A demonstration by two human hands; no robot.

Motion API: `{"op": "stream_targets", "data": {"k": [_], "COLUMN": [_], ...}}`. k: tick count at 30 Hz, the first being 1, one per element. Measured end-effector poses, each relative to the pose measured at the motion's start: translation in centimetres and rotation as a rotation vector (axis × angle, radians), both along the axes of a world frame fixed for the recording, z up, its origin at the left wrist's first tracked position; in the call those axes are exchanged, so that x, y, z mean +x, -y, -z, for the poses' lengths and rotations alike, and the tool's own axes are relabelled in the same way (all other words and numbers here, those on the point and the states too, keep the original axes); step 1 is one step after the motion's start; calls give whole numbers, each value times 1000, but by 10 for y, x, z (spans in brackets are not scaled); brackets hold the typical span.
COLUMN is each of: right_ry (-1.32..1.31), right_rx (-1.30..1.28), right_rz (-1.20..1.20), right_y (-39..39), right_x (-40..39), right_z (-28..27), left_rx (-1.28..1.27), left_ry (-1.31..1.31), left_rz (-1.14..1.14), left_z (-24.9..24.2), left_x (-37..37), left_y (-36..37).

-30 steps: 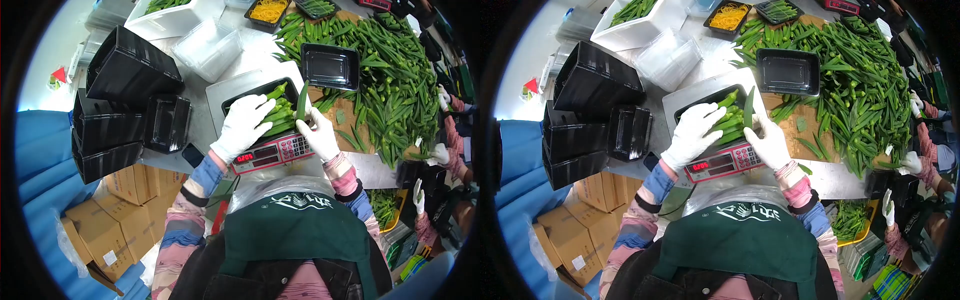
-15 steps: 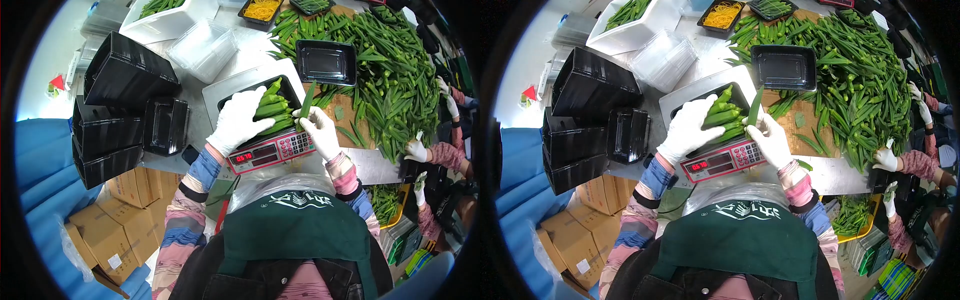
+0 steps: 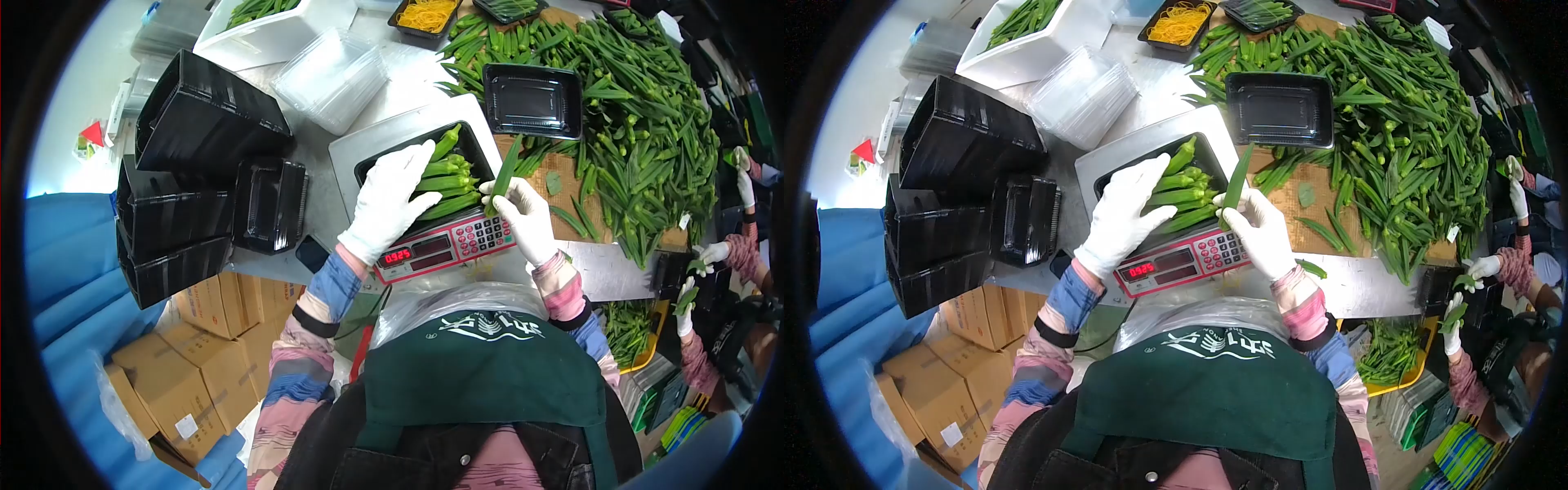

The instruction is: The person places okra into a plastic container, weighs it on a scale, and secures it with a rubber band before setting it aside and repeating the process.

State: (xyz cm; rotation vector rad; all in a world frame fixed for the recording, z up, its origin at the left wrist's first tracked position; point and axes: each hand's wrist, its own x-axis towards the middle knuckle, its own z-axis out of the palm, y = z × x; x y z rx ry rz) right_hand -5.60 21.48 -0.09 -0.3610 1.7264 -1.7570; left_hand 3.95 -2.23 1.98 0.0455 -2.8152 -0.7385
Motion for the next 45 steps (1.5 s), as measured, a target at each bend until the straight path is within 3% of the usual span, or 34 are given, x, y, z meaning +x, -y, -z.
{"op": "stream_targets", "data": {"k": [2,6,9,13,16,23,27,30,33,36,40,43,45], "right_ry": [-19,-11,-1,-23,-1,-29,-48,-66,-71,-78,-30,-32,-14], "right_rx": [15,37,37,60,59,90,99,116,118,128,108,135,96], "right_rz": [4,12,2,6,6,21,51,44,45,48,59,46,52], "right_y": [-2,-3,-1,1,-1,-1,5,5,5,5,5,6,4], "right_x": [1,1,0,-1,0,2,3,0,0,0,1,0,1], "right_z": [-2,0,1,0,1,2,-2,1,1,1,3,-1,-2], "left_rx": [-58,-180,-214,-218,-96,-63,87,259,134,-63,-221,-176,-137], "left_ry": [-172,-118,89,42,-119,-43,-34,30,-98,-110,72,134,23], "left_rz": [-63,-25,12,103,-43,-82,-74,-206,-183,-26,275,368,375], "left_z": [-18,-8,-11,-13,-25,4,8,8,14,13,1,1,10], "left_x": [4,28,38,31,16,20,21,14,-1,-19,-40,-52,-56], "left_y": [-10,-13,-10,-5,-15,-20,-18,-17,-13,0,15,23,31]}}
